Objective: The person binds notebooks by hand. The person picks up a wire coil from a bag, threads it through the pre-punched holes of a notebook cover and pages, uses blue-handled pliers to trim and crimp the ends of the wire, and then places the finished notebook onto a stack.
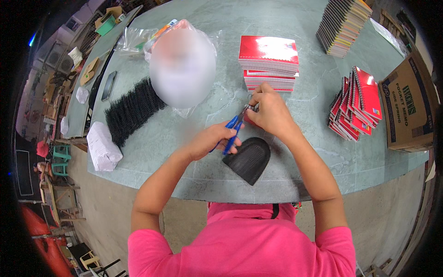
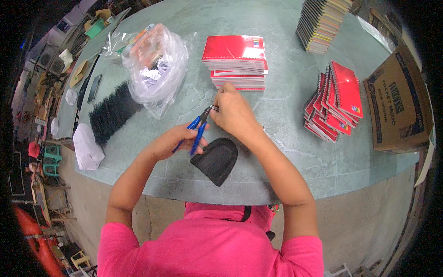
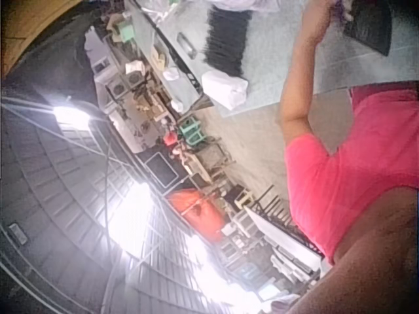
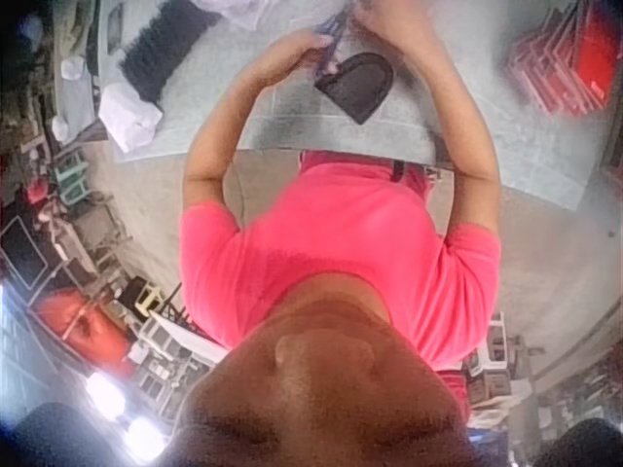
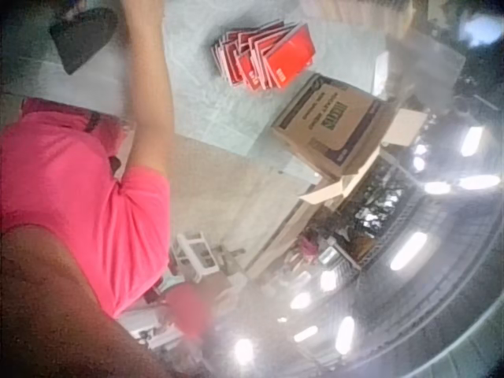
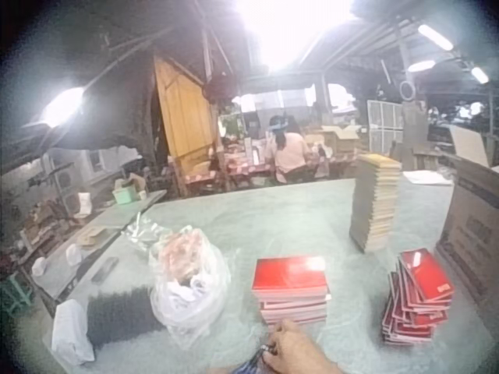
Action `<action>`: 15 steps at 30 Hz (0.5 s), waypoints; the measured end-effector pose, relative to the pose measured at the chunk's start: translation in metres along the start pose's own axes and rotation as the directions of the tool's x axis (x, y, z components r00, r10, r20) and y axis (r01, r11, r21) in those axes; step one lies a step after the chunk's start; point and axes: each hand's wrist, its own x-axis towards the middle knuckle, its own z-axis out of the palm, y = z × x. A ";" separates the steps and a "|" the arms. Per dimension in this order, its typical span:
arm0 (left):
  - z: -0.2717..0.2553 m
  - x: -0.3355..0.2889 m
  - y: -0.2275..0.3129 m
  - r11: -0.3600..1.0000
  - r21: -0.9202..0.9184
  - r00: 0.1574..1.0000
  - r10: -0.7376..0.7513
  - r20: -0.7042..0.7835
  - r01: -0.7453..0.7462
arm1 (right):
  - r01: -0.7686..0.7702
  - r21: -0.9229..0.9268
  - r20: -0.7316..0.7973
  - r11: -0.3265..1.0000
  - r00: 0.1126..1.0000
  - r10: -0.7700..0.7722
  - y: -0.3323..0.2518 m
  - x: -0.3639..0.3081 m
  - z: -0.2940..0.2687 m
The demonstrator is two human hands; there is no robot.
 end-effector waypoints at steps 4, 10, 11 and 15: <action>-0.010 -0.002 0.011 0.910 -0.353 0.951 -0.118 0.286 0.219 | 0.001 -0.044 -0.053 0.999 0.999 -0.004 0.000 -0.002 0.007; -0.007 0.000 0.020 0.862 0.506 1.000 0.003 0.014 -0.010 | 0.072 -0.025 -0.113 0.997 0.991 -0.074 0.003 -0.003 0.006; -0.009 0.000 0.016 0.971 0.232 0.993 -0.080 0.087 0.057 | 0.059 -0.042 -0.105 0.997 0.992 -0.063 0.003 -0.003 0.006; -0.006 -0.002 0.017 0.866 -0.431 0.937 -0.111 0.331 0.255 | 0.006 -0.087 -0.087 0.996 0.996 -0.014 -0.002 -0.005 0.007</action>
